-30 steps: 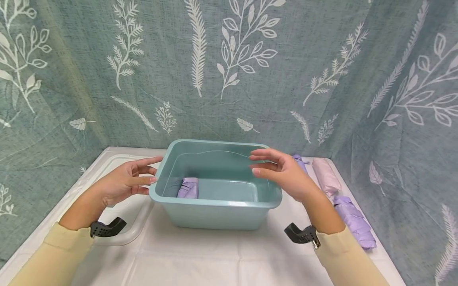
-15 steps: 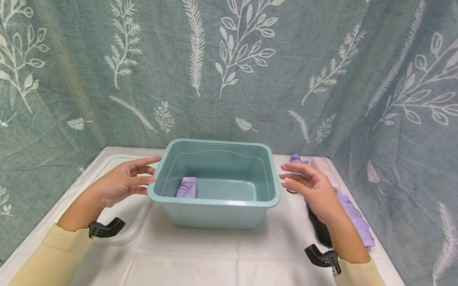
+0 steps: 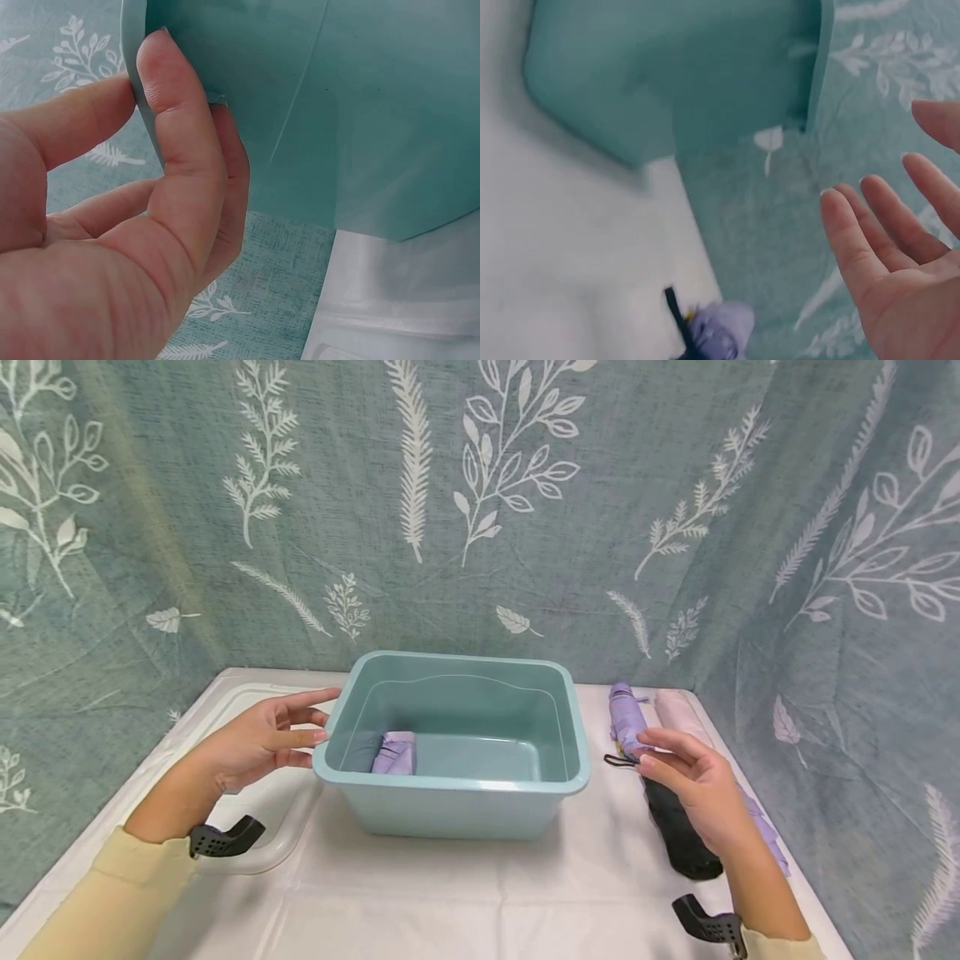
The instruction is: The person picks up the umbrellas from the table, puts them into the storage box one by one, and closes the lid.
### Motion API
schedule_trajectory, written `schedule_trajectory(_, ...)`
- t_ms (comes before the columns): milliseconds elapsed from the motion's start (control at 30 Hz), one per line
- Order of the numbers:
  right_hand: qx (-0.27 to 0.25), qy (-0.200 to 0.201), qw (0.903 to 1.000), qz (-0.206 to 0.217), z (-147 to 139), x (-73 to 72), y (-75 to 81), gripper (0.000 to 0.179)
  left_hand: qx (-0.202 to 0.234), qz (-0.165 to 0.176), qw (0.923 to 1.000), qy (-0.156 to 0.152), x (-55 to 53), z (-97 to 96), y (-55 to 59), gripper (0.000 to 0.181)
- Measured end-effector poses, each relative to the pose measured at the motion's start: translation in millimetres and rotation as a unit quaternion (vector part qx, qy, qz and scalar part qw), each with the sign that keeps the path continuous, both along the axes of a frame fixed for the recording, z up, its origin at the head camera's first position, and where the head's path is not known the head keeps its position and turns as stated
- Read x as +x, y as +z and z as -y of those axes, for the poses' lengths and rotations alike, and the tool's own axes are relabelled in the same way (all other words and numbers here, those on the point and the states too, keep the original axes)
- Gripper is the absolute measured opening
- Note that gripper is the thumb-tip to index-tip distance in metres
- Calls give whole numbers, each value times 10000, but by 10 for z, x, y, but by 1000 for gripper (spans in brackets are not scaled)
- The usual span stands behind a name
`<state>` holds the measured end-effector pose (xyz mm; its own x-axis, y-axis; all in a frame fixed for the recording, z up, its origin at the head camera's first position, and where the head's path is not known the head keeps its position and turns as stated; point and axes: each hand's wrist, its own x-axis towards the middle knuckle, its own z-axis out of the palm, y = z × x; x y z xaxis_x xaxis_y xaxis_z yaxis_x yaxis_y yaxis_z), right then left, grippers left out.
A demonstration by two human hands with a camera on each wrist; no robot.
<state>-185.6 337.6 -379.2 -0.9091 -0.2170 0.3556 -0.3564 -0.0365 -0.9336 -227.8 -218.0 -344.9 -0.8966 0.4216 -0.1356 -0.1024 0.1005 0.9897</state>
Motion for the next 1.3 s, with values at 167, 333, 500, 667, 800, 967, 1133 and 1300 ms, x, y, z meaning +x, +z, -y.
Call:
schedule_trajectory(167,-22,-148,9997,213,-160,-11,-163,35,-4,45,10000,13,-3,-7,-3,81)
schedule_trajectory(333,44,-384,9986,367,-285,-27,-310,35,25,18,10000,-5,-5,-15,-19,80)
schedule_trajectory(500,509,-921,9931,511,-378,-2,-430,33,77,36,10000,-14,-2,-18,-35,80)
schedule_trajectory(667,836,-1250,9868,596,-424,12,-494,31,78,32,10000,-12,-4,-14,-38,80)
schedule_trajectory(800,1007,-1399,9828,658,-452,7,-516,31,72,21,10000,-7,-8,-13,-35,80)
schedule_trajectory(967,1860,-1741,9632,858,-501,2,-545,44,76,26,10000,2,-11,-11,-32,79)
schedule_trajectory(1133,2666,-2050,9363,1015,-550,-4,-566,59,75,18,10000,-6,-12,-6,-33,79)
schedule_trajectory(1300,2937,-2168,9263,936,-584,-27,-590,60,60,11,10000,18,-12,2,-34,79)
